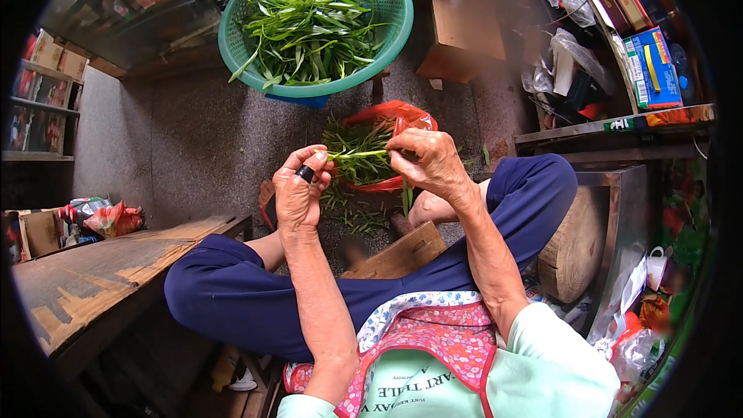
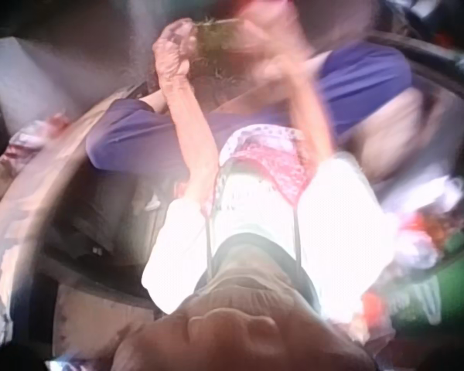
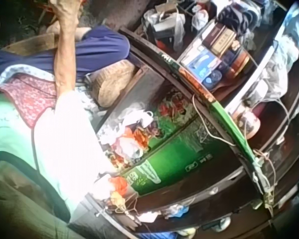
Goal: The person sits cross-legged on the floor and trims green leafy vegetables by hand. They pick up stems from a red bag, snap off the ends, and place the trimmed pieces into a green colander. The process is repetitive and continues throughout the clip.
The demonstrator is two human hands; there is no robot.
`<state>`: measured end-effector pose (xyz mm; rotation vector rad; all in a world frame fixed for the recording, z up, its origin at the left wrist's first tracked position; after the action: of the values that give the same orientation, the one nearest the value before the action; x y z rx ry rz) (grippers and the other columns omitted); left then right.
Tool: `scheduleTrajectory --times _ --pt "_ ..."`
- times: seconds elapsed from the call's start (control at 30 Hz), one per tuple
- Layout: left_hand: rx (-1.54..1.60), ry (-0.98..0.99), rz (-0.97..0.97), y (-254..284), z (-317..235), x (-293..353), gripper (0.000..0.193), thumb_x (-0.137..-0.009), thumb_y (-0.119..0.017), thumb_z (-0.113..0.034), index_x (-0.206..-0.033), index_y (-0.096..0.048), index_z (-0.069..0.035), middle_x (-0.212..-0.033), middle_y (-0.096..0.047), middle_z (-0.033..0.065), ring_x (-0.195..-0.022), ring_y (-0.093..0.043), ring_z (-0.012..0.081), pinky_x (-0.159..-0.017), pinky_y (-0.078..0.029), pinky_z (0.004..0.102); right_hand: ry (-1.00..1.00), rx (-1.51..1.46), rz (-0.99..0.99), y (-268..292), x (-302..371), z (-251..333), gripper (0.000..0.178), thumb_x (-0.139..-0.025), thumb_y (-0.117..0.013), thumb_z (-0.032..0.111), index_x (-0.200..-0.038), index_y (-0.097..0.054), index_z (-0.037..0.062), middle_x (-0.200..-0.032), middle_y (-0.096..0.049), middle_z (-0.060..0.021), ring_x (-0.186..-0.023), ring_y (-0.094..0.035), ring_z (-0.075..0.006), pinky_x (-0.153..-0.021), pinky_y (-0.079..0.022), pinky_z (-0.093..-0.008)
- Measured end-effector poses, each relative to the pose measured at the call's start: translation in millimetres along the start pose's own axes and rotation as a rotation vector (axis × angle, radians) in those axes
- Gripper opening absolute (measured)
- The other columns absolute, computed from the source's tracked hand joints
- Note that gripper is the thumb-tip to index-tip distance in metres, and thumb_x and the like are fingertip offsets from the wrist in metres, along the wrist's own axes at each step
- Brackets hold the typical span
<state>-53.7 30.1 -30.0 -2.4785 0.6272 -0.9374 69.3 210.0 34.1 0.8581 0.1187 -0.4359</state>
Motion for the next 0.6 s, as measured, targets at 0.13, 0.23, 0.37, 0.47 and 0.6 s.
scheduleTrajectory --times 0.13,0.23,0.37,0.47,0.6 --pt "-0.003 0.109 0.073 -3 1 3 0.016 -0.089 -0.071 -0.006 -0.103 -0.068 0.0 -0.079 -0.068 0.0047 -0.063 -0.063 0.0082 -0.054 -0.049 0.0175 -0.038 0.078 -0.022 4 3 -3 0.008 -0.076 -0.068 0.003 -0.084 -0.071 0.0031 -0.072 -0.067 -0.0104 -0.064 -0.067 -0.0228 -0.06 -0.053 -0.0326" --pt "-0.096 0.115 0.1 -4 3 8 0.017 -0.089 -0.072 -0.008 -0.103 -0.069 0.001 -0.079 -0.068 0.0041 -0.061 -0.062 0.0073 -0.052 -0.047 0.0166 -0.255 -0.071 -0.103 7 5 -11 0.005 -0.078 -0.067 0.003 -0.082 -0.069 0.0017 -0.07 -0.067 -0.0063 -0.062 -0.066 -0.0142 -0.057 -0.051 -0.0292" --pt "-0.292 0.059 0.101 -19 -1 15 0.014 -0.089 -0.071 -0.008 -0.101 -0.072 -0.001 -0.08 -0.068 0.0024 -0.063 -0.063 0.006 -0.052 -0.047 0.0165 -0.596 -0.742 -0.411 3 16 -50 0.012 -0.091 -0.062 0.009 -0.085 -0.068 0.0003 -0.074 -0.068 -0.0032 -0.063 -0.064 -0.0084 -0.059 -0.053 -0.0234" --pt "-0.397 0.024 0.101 -23 -5 20 0.013 -0.088 -0.072 -0.009 -0.098 -0.073 -0.002 -0.079 -0.068 0.0016 -0.063 -0.062 0.006 -0.051 -0.046 0.0166 -0.649 -0.953 -0.445 7 20 -60 0.013 -0.094 -0.06 0.01 -0.088 -0.067 0.001 -0.077 -0.068 -0.0051 -0.062 -0.064 -0.0098 -0.06 -0.053 -0.0239" --pt "-0.478 -0.095 0.104 -37 -10 25 0.039 -0.087 -0.069 -0.002 -0.126 -0.063 0.0 -0.072 -0.065 0.0 -0.058 -0.058 0.0052 -0.049 -0.044 0.0188 -0.646 -0.81 -0.209 8 15 -41 0.011 -0.091 -0.059 0.007 -0.085 -0.066 0.0005 -0.075 -0.068 -0.0053 -0.06 -0.063 -0.009 -0.058 -0.051 -0.0229"
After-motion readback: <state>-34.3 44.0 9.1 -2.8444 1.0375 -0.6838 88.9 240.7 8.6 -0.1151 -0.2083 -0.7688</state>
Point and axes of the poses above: each hand's wrist, its own x-axis away from the middle knuckle, its own y-axis out of the back of the hand, z = x × y, the point moved 5 cm from there along -x, towards the middle knuckle
